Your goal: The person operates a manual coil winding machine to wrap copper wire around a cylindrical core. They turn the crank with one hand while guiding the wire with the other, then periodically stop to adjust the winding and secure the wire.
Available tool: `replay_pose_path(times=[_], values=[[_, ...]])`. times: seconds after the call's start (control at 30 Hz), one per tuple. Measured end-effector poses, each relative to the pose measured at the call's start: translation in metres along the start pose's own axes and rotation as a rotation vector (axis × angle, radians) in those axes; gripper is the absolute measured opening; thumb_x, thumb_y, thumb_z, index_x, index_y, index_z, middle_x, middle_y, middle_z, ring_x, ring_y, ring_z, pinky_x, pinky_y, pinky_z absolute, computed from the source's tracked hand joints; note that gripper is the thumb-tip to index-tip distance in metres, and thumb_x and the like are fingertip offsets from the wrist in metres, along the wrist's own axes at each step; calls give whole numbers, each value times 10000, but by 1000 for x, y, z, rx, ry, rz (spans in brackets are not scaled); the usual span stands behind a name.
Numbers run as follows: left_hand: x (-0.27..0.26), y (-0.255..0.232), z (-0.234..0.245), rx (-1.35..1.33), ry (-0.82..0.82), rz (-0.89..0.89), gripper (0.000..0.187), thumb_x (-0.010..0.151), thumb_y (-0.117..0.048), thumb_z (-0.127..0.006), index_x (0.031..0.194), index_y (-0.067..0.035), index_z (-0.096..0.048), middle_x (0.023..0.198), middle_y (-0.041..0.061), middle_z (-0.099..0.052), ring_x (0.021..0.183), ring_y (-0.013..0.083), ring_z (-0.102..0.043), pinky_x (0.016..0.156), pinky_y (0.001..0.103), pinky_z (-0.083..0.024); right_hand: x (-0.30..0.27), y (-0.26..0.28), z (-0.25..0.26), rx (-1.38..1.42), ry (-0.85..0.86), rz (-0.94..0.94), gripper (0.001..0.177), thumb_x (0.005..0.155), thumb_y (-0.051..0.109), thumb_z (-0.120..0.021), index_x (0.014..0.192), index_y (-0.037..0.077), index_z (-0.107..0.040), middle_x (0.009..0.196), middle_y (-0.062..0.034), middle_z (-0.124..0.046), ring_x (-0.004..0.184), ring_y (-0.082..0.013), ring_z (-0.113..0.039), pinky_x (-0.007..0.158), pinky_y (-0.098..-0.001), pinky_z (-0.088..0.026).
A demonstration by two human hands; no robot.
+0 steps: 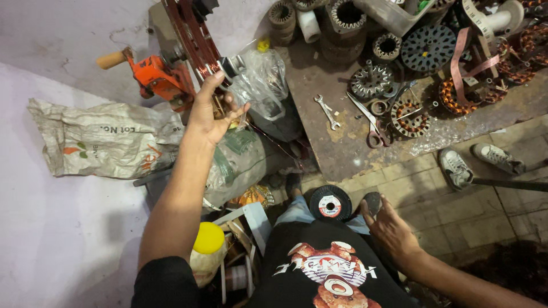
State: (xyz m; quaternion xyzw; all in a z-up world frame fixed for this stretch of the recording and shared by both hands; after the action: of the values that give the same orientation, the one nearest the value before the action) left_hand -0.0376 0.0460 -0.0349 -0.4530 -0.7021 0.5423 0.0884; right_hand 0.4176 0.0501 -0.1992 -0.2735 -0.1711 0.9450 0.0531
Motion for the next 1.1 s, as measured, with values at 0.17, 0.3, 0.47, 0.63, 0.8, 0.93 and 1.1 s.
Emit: replay_pose_path(times=[0.17,0.3,0.47,0.63,0.8,0.93,1.1], values=[[3,5,-3,25,-25,8,374,788,-416,-761,1021,-136,-676,905,76,-761,919,231,-814,957,456,-532,12,24,-29,29,-129,-3,681,977,215,-416,1547,-94,-207,1180,-166,-612,1215,-341,-559,1203,-592,-72],[1,3,-6,-55,34,-48,374,849,-362,-803,1017,-55,-670,934,136,-762,848,242,-757,833,397,-638,29,46,-57,69,4,118,690,1011,230,-416,1576,-82,-171,1296,-225,-535,1287,-406,-507,1185,-651,-42],[0,4,-2,-84,-84,-46,312,837,-366,-815,927,-115,-655,741,47,-671,620,152,-624,570,328,-541,59,27,-44,424,-79,198,798,890,352,-574,1537,-5,-274,1507,-254,-429,1378,-450,-413,1123,-569,-199],[-6,4,5,-83,-142,-15,293,819,-357,-811,889,-143,-624,681,19,-608,568,132,-575,527,317,-507,54,-22,55,1150,-513,241,496,929,173,-667,1419,158,-590,1257,-85,-693,1112,-289,-681,970,-384,-542],[-4,0,-8,-139,-48,-2,279,829,-339,-817,935,-177,-616,697,-6,-565,530,86,-490,465,240,-383,106,-81,179,1425,-1130,149,517,988,190,-682,1436,-3,-509,1390,-237,-600,1274,-403,-594,1058,-442,-479],[-3,1,-7,-166,-52,10,258,843,-316,-811,948,-187,-613,697,-3,-556,490,71,-450,428,216,-324,163,-84,219,1525,-1241,229,592,989,176,-678,1466,-95,-455,1412,-290,-551,1317,-398,-534,1079,-442,-423],[-4,2,-7,-197,-35,38,286,846,-302,-815,886,-191,-555,659,-3,-518,456,77,-423,414,234,-313,217,-67,197,2141,-758,294,262,978,128,-690,1186,-23,-735,1021,-41,-767,948,-111,-676,863,-267,-547]])
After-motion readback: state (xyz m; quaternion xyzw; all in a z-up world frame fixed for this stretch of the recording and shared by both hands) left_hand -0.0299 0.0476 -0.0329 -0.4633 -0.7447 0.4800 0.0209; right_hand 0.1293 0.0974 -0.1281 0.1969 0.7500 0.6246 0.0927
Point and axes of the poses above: each hand's wrist, its own x-axis towards the middle knuckle, its own z-axis out of the back of the hand, y = z × x, the point moved 6 cm from there along x, towards the middle knuckle
